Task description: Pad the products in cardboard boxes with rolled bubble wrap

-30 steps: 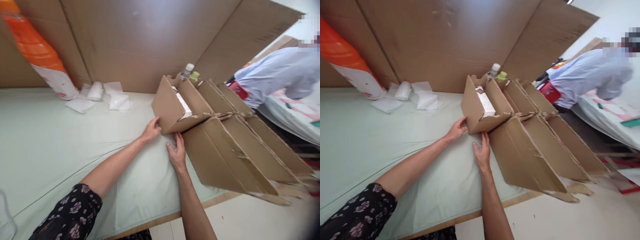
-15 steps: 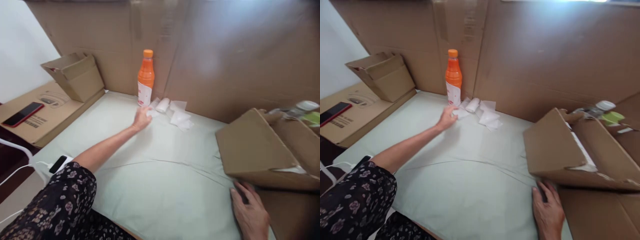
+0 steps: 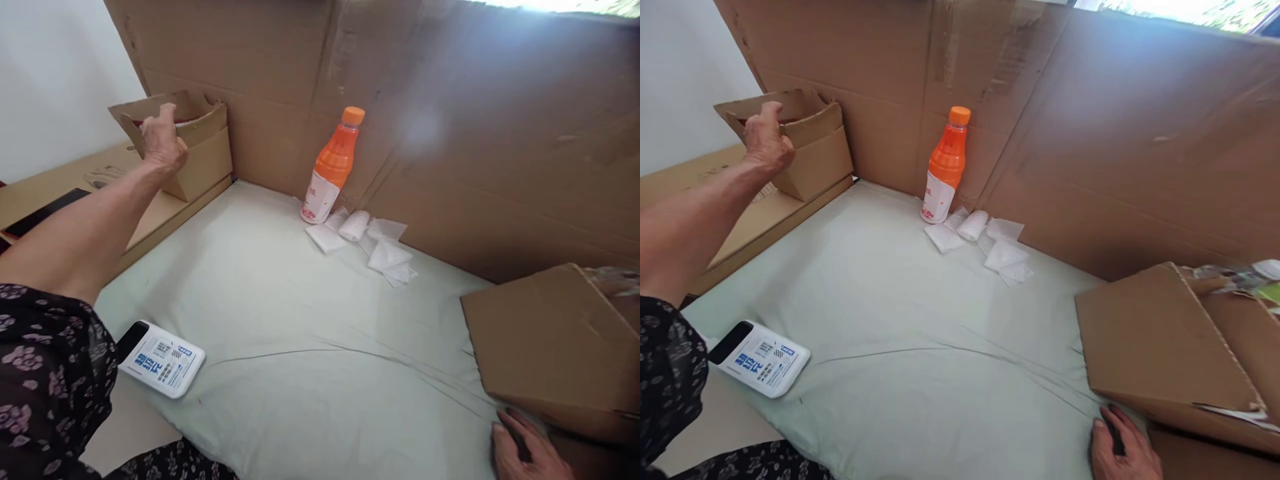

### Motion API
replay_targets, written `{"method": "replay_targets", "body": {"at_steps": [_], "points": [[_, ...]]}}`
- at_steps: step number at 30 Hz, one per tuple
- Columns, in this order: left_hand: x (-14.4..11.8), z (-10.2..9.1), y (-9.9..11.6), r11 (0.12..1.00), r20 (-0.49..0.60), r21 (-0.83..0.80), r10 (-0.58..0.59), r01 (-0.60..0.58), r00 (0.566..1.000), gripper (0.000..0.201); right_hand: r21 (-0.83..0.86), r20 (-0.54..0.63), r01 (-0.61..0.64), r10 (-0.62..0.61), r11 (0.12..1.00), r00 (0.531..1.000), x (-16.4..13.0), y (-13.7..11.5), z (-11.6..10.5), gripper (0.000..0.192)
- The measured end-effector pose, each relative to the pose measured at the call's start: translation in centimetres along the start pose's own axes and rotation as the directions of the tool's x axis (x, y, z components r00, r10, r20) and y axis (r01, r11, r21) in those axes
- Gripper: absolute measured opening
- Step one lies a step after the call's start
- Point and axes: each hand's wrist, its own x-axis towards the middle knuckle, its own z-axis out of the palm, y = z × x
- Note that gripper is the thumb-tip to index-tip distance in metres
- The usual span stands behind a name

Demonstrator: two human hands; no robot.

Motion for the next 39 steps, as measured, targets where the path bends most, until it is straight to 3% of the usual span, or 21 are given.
{"method": "replay_targets", "body": {"at_steps": [4,9,11,14,16,18,21,23,26,28,29,31,34,38,39], "points": [[-4.8,-0.5,1.7,0.986,0.090,-0.068,0.160,-0.155,0.983,0.059,-0.002,0.033,-0.057,0.057,0.998,0.998,0.3,-1.8,-0.8,0.040],[-14.2,-3.3,4.3,0.926,0.181,-0.242,0.337,-0.290,0.924,0.063,0.021,0.012,-0.047,0.047,0.999,0.999,0.2,-2.9,-1.1,0.042],[-18.2,-4.9,5.5,0.900,0.216,-0.329,0.366,-0.285,0.905,0.057,0.037,0.000,-0.036,0.036,0.999,0.999,0.0,-3.3,-1.3,0.041],[-23.7,-7.1,6.6,0.818,0.293,-0.563,0.328,-0.115,0.898,0.050,0.056,-0.027,-0.015,0.016,0.998,0.999,-0.2,-3.7,-1.9,0.039],[-26.9,-8.0,6.6,0.783,0.259,-0.612,0.330,-0.111,0.908,0.049,0.061,-0.060,0.009,-0.006,0.998,0.998,-0.5,-4.5,-2.1,0.039],[-29.7,-8.1,5.9,0.784,0.161,-0.601,0.312,-0.158,0.937,0.067,0.101,-0.069,0.038,-0.031,0.994,0.997,-1.0,-6.3,-2.0,0.038],[-33.1,-6.5,4.6,0.761,0.066,-0.639,0.201,-0.113,0.977,0.095,0.291,0.044,0.096,-0.114,0.952,0.993,-2.0,-11.5,-1.1,0.039],[-34.9,-4.6,4.2,0.708,0.151,-0.704,0.073,0.055,0.986,0.094,0.466,0.161,0.137,-0.235,0.874,0.958,-2.7,-16.2,-0.3,0.045],[-36.9,-1.5,4.5,0.609,0.339,-0.723,-0.098,0.325,0.936,0.081,0.671,0.283,0.161,-0.451,0.724,0.846,-3.1,-22.7,0.6,0.050],[-37.8,0.1,5.1,0.571,0.384,-0.713,-0.167,0.406,0.908,0.073,0.727,0.321,0.141,-0.515,0.671,0.795,-2.8,-25.5,0.8,0.046],[-38.1,0.8,5.5,0.561,0.383,-0.716,-0.183,0.416,0.905,0.069,0.732,0.331,0.125,-0.509,0.670,0.794,-2.6,-26.2,0.9,0.043],[-38.8,2.1,6.3,0.539,0.384,-0.735,-0.168,0.411,0.908,0.065,0.707,0.336,0.084,-0.437,0.702,0.834,-2.0,-26.4,1.1,0.040],[-39.4,4.0,7.7,0.509,0.411,-0.755,-0.123,0.412,0.904,0.068,0.655,0.344,0.033,-0.336,0.755,0.877,-0.4,-24.3,1.3,0.034],[-39.7,6.1,8.5,0.482,0.466,-0.733,-0.159,0.480,0.871,0.073,0.623,0.414,0.080,-0.415,0.778,0.810,4.4,-20.8,1.2,0.027],[-39.7,6.4,8.5,0.475,0.488,-0.722,-0.166,0.503,0.857,0.073,0.597,0.397,0.112,-0.413,0.795,0.819,6.2,-20.4,1.3,0.028]]}}
